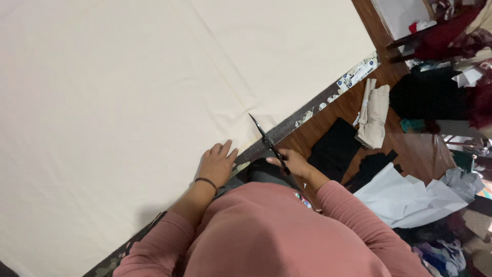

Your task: The person lays out a large piece of white fabric on a table, places a paper pattern on top, and traces the pattern onto the fabric with a pencil. They then use scissors to cut the fabric along the traced lines.

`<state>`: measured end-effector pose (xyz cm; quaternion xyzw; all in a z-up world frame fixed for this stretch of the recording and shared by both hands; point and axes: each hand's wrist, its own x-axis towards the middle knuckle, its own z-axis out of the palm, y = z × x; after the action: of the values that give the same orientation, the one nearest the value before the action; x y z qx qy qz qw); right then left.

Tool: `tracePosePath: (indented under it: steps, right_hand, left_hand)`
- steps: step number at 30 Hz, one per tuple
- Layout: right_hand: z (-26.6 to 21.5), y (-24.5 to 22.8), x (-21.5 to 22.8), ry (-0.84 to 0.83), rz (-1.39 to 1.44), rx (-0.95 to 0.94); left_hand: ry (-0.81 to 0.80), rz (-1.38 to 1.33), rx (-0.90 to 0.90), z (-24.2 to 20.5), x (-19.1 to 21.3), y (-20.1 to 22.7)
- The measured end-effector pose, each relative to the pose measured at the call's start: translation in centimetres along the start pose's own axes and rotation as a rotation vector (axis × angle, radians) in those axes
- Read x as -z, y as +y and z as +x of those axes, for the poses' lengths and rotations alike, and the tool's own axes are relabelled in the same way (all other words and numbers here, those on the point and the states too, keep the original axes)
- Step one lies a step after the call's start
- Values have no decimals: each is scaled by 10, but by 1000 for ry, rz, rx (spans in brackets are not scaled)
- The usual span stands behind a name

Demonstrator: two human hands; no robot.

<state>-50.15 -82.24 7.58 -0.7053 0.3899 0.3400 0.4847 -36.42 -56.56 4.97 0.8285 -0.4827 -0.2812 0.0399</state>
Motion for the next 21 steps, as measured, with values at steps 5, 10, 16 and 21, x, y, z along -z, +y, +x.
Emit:
tracePosePath:
  steps: [5,10,16,21]
  right_hand:
    - [-10,-25,9,-13,-78,-12]
    - [20,-33,8,-70,-20,-18]
    - [-1,-54,20,-41,-87,-55]
    - [22,-74,21,-82,-8,6]
  left_hand:
    - [15,1,25,5,2,6]
    - [15,72,20,9,22,13]
    - [-8,87,56,17,14,17]
    - [-26,129,57,14,24,21]
